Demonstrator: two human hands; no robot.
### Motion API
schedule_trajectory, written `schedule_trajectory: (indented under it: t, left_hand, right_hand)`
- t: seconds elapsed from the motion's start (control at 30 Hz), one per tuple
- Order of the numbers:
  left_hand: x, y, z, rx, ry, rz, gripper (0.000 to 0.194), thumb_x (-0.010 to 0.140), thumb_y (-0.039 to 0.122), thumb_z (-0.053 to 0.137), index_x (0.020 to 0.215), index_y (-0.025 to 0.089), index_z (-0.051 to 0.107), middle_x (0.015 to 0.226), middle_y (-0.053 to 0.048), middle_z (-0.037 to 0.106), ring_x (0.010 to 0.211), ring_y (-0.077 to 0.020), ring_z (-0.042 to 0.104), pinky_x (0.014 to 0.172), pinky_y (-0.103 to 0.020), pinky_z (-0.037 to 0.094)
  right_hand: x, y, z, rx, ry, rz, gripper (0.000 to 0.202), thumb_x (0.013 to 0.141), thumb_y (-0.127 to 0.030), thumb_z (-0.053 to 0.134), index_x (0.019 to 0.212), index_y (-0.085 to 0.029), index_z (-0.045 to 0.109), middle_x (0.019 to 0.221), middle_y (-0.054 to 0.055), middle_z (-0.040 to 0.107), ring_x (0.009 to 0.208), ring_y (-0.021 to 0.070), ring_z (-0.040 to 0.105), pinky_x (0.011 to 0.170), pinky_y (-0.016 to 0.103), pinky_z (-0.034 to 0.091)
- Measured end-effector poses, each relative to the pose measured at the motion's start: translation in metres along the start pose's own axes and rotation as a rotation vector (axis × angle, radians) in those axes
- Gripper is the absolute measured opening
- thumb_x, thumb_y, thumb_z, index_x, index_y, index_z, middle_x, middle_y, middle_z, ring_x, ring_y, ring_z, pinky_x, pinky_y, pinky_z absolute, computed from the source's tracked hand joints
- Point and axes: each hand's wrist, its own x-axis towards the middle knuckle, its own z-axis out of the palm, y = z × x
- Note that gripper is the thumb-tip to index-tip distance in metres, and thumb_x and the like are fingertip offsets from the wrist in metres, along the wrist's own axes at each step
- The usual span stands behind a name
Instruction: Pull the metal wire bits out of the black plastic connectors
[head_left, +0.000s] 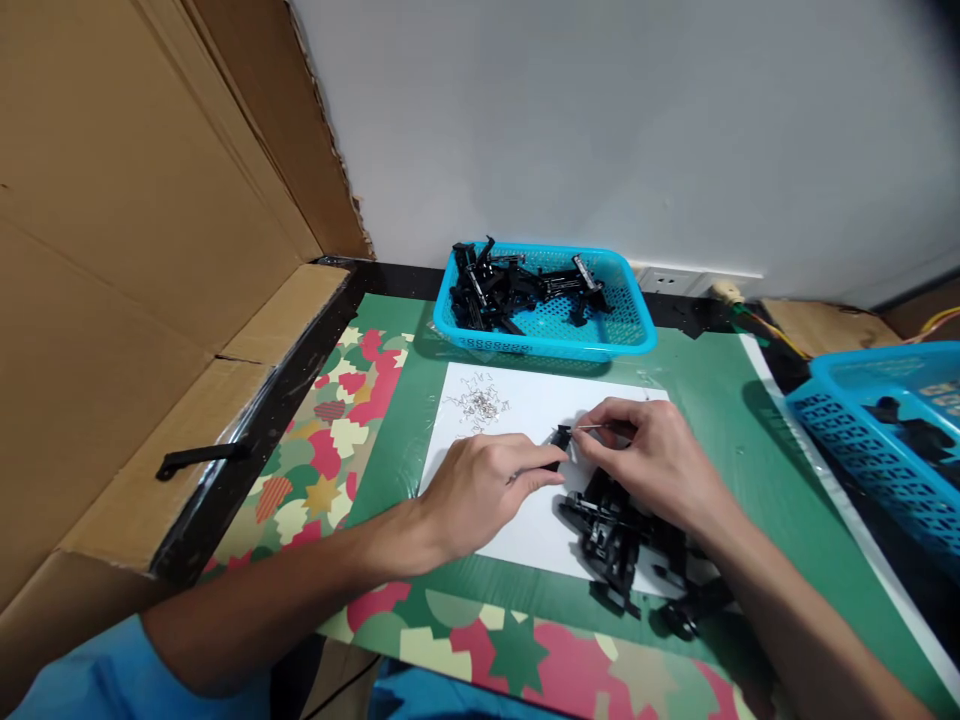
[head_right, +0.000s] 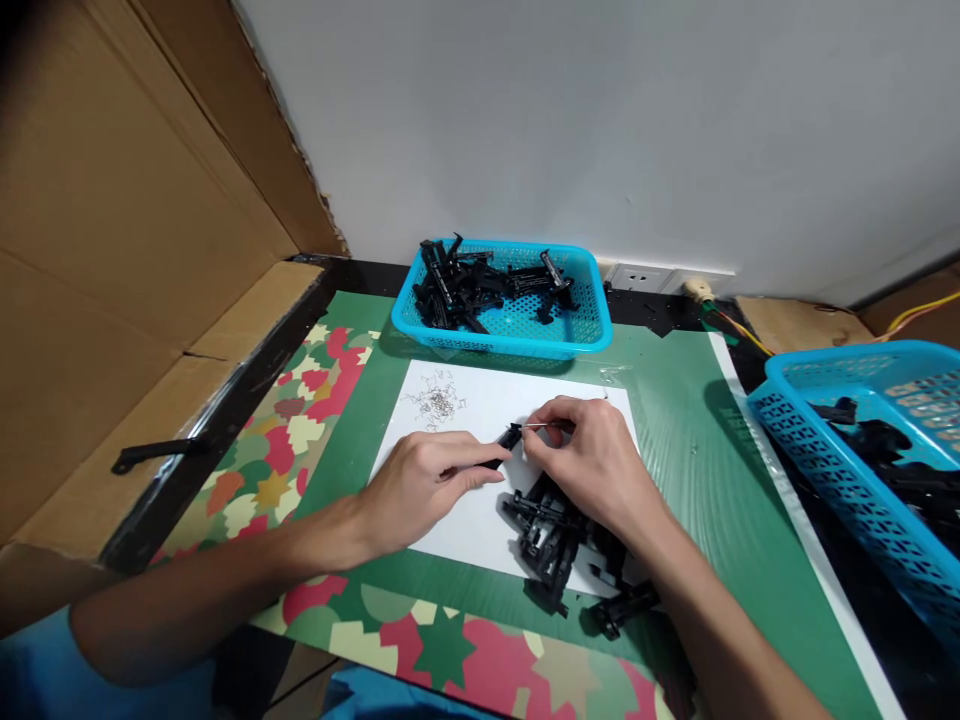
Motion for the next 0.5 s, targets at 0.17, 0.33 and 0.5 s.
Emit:
schedule_trajectory:
  t: [0.17, 0.33, 0.5]
  left_hand:
    - [-0.0008, -0.0003, 0.0006, 0.007, -0.001, 0.006, 0.022, 0.104, 0.029, 0.067, 0.121, 0.026, 0.08, 0.102, -0.004, 0.081, 0.088, -0.0185, 0.075, 0.083, -0.03, 0.055]
    - [-0.001, -0.0012, 0.0016, 0.009, -0.002, 0.003, 0.023, 0.105, 0.029, 0.066, 0.122, 0.026, 0.08, 0.1, -0.004, 0.081, 0.086, -0.0185, 0.075, 0.081, -0.03, 0.056]
    - [-0.0013, -0.0022, 0.002, 0.016, -0.013, 0.014, 0.025, 0.106, 0.029, 0.065, 0.126, 0.025, 0.078, 0.102, -0.005, 0.081, 0.087, -0.0187, 0.076, 0.081, -0.031, 0.057]
  right_hand:
    - [-0.0012, -0.0008, 0.0008, 0.002, 0.005, -0.022, 0.017, 0.083, -0.03, 0.068, 0.083, -0.019, 0.081, 0.07, 0.003, 0.073, 0.062, 0.0194, 0.063, 0.061, 0.032, 0.046]
    - [-0.0038, 0.0002, 0.0044, -0.036, 0.078, -0.103, 0.014, 0.083, -0.026, 0.067, 0.081, -0.019, 0.079, 0.076, 0.005, 0.077, 0.066, 0.0202, 0.066, 0.064, 0.031, 0.047]
    - [-0.005, -0.0003, 0.0091, -0.029, 0.064, -0.112, 0.012, 0.082, -0.022, 0.066, 0.078, -0.019, 0.076, 0.076, 0.004, 0.077, 0.066, 0.02, 0.067, 0.063, 0.031, 0.046]
